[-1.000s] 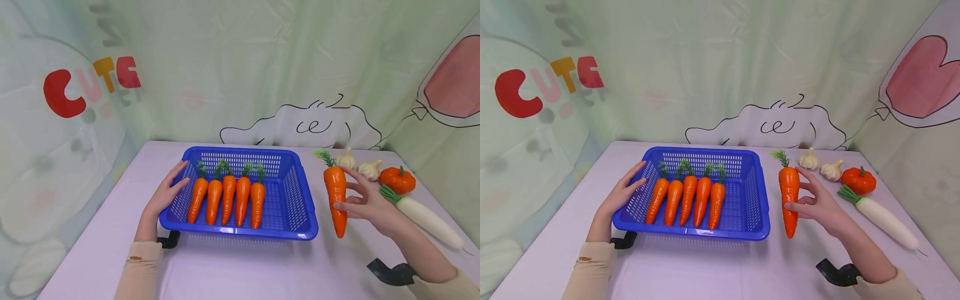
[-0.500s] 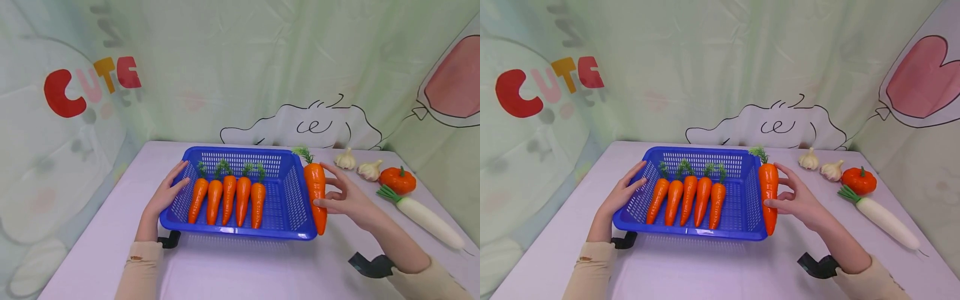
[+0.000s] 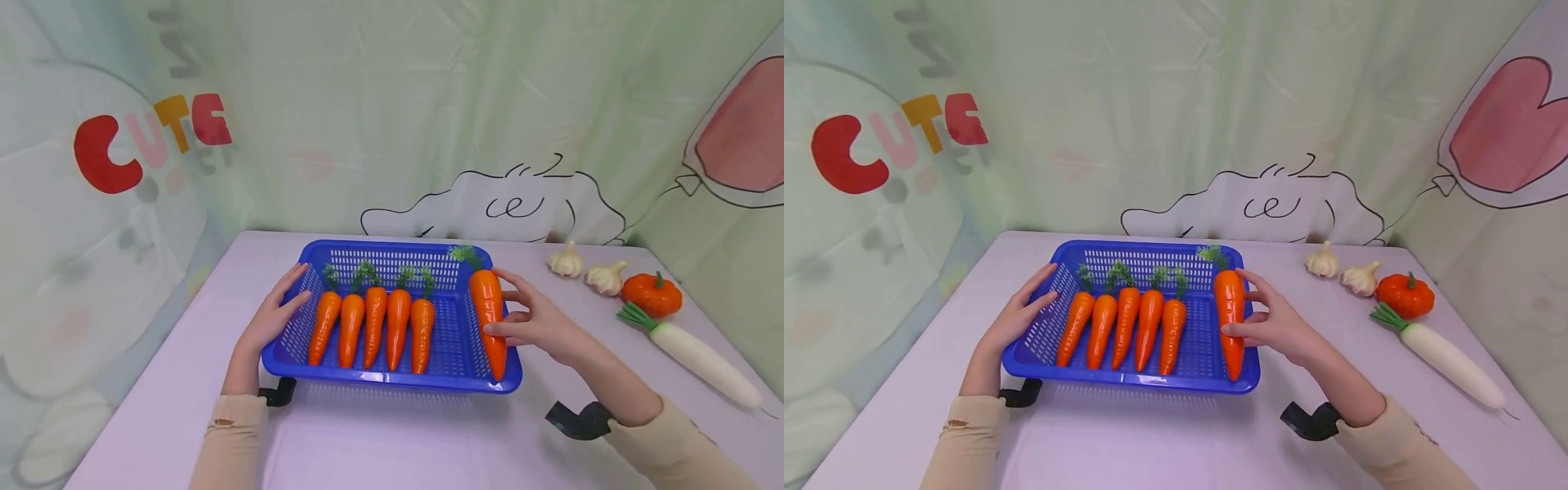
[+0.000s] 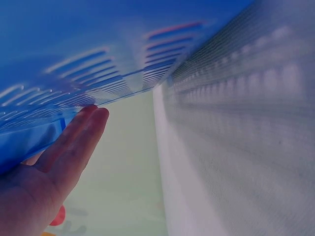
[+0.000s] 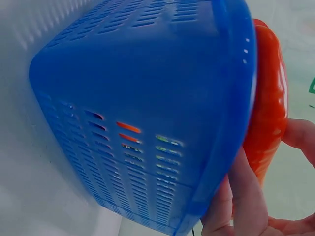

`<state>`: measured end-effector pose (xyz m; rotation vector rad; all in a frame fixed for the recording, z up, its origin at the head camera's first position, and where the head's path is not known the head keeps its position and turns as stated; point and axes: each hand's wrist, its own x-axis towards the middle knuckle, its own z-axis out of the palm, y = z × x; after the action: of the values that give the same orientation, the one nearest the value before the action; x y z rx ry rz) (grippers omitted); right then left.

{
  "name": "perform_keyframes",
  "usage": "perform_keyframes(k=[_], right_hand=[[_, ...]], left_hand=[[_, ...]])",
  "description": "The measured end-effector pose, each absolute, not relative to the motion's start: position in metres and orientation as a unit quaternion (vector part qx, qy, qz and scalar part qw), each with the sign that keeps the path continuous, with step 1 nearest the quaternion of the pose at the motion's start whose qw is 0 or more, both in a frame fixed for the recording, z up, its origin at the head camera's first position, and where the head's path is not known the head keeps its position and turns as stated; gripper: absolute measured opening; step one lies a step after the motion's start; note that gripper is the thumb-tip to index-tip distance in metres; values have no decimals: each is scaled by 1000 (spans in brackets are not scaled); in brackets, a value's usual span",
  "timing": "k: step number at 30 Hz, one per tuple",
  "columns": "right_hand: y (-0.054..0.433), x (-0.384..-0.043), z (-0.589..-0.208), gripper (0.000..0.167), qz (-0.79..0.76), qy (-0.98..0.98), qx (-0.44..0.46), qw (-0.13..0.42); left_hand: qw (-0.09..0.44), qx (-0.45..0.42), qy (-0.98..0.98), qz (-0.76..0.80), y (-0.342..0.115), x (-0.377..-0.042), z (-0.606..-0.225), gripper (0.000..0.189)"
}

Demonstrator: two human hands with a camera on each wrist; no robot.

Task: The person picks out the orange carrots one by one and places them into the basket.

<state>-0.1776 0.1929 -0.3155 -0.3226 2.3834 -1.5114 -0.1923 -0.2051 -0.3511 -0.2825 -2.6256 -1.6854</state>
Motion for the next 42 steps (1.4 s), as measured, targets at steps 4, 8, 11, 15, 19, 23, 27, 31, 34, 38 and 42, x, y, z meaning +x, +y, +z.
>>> perform_keyframes(k=[4, 8, 11, 15, 19, 23, 27, 31, 34, 38, 42], right_hand=[[187, -180, -316, 93, -517, 833, -108, 165], [182, -185, -317, 93, -512, 835, -115, 167], [177, -188, -318, 93, -508, 836, -121, 167], [171, -192, -320, 93, -503, 837, -137, 163], [163, -194, -325, 93, -491, 842, -152, 160], [157, -198, -329, 93, -486, 845, -149, 167], [152, -201, -332, 93, -484, 845, -145, 174], [145, -202, -336, 92, -484, 843, -148, 180], [141, -204, -342, 92, -488, 839, -153, 186], [136, -207, -351, 92, -478, 843, -153, 191], [131, -208, -356, 91, -449, 862, -150, 183]], left_hand=[[4, -89, -838, -538, -205, -192, -351, 54], [6, -90, -839, -537, -204, -192, -350, 54], [6, -90, -839, -536, -204, -192, -350, 54], [4, -87, -839, -537, -204, -192, -350, 54], [5, -86, -839, -538, -204, -192, -350, 54], [3, -87, -839, -537, -204, -192, -351, 54], [3, -86, -839, -538, -204, -191, -351, 54], [3, -88, -839, -537, -205, -191, -350, 54], [4, -90, -839, -537, -204, -192, -350, 54], [5, -90, -839, -537, -204, -192, -351, 54], [6, -90, -840, -535, -205, -192, -351, 54]])
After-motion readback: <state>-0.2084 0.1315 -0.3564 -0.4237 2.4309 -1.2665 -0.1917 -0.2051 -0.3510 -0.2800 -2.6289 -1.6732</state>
